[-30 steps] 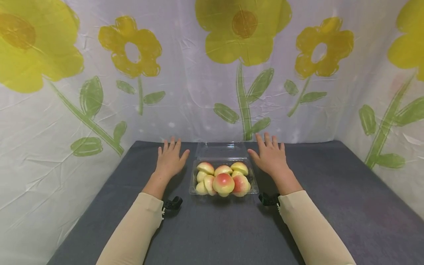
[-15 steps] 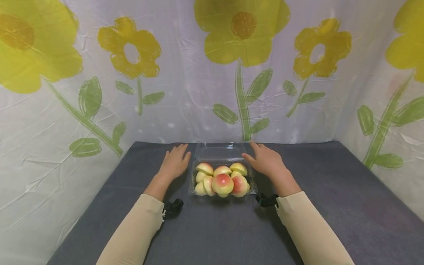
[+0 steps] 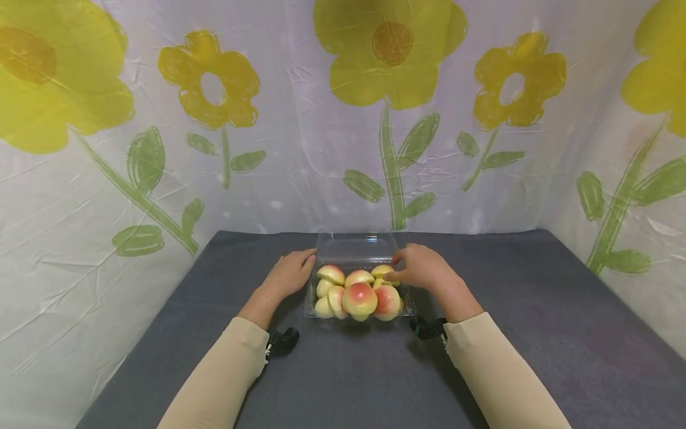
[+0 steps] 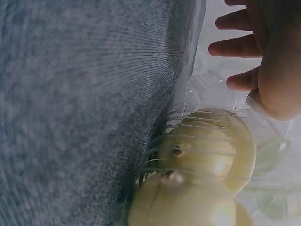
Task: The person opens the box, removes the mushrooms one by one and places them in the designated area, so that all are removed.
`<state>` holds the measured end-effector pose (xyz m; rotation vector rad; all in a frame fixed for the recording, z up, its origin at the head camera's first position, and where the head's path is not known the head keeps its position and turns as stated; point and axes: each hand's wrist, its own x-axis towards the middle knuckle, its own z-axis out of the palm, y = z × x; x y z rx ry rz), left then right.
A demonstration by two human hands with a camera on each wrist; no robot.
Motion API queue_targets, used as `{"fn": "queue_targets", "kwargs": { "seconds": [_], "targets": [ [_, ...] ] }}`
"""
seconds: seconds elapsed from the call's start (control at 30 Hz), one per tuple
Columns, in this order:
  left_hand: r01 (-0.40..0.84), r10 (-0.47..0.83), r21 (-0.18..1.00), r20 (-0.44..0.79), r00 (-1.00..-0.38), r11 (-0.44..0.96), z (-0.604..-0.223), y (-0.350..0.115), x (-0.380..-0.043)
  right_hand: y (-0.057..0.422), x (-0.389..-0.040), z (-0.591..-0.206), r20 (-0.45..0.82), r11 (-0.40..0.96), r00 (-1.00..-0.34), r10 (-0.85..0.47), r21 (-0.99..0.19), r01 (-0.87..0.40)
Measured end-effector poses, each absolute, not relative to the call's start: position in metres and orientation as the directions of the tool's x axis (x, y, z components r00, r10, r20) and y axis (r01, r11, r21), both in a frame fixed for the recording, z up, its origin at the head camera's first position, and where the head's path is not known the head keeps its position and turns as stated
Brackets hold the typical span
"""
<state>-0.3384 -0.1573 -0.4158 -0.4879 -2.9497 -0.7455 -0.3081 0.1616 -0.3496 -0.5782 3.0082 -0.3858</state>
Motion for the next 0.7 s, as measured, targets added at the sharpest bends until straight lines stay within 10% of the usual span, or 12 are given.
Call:
{"fn": "queue_targets", "kwargs": {
  "seconds": [0.7],
  "targets": [
    [0.304,0.300,0.505,0.092,-0.950,0.808,-0.4169,-0.1581,-0.3410,0.1562,-0.3127,-0.3594,0.013,0.884,-0.904,-0.426,-0.205,-0.420]
  ]
}}
